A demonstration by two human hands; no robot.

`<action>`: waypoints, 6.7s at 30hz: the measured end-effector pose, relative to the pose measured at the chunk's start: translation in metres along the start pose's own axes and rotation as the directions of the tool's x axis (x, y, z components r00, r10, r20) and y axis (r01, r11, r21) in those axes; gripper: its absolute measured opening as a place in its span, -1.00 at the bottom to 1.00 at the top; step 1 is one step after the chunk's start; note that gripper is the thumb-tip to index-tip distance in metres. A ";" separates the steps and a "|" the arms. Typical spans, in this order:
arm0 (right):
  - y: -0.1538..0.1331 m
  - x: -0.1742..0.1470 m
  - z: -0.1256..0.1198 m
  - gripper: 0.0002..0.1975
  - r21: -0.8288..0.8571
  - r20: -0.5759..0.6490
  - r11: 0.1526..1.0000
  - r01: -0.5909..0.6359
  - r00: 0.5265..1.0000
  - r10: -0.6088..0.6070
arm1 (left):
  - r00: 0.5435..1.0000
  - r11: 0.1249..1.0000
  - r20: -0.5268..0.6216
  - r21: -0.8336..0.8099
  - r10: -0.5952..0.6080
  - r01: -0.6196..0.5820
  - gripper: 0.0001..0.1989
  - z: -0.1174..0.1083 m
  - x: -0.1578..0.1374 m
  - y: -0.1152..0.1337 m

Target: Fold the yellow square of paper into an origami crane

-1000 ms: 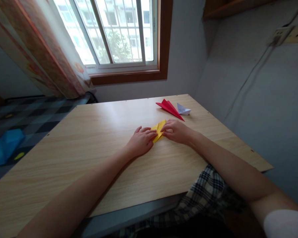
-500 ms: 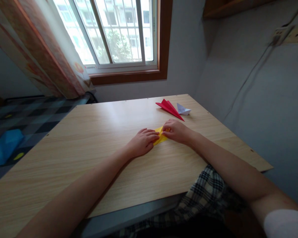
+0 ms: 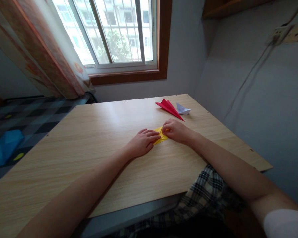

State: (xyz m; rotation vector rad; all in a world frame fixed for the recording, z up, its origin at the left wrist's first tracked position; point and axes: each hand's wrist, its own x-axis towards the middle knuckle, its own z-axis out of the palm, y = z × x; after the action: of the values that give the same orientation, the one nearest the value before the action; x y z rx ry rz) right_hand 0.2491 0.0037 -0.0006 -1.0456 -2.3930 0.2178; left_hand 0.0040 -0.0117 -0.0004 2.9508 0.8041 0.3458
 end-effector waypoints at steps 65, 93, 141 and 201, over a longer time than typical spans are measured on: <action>0.001 -0.001 -0.005 -0.69 -0.045 -0.084 0.987 0.152 0.984 -0.156 | 0.934 0.952 -0.193 -0.106 -0.302 0.286 -0.78 -0.003 0.000 0.008; -0.015 0.002 -0.018 -0.76 -0.119 0.090 0.982 0.147 0.986 -0.137 | 0.903 0.930 -0.228 -0.140 -0.363 0.338 -0.81 -0.007 0.000 0.019; 0.005 0.000 -0.006 -0.46 0.343 0.068 0.890 -0.302 0.952 0.297 | 0.799 0.721 -0.130 -0.532 -0.587 0.443 -0.55 -0.007 0.003 0.002; -0.010 -0.001 -0.001 -0.86 0.251 0.171 0.962 -0.109 0.983 0.067 | 0.988 0.991 -0.117 -0.105 -0.097 0.085 -0.80 -0.004 0.002 0.002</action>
State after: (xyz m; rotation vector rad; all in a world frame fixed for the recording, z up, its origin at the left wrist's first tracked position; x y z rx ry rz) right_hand 0.2440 -0.0038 0.0032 -1.0443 -2.3774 0.6528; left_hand 0.0053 -0.0124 0.0040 2.8118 0.9038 0.5484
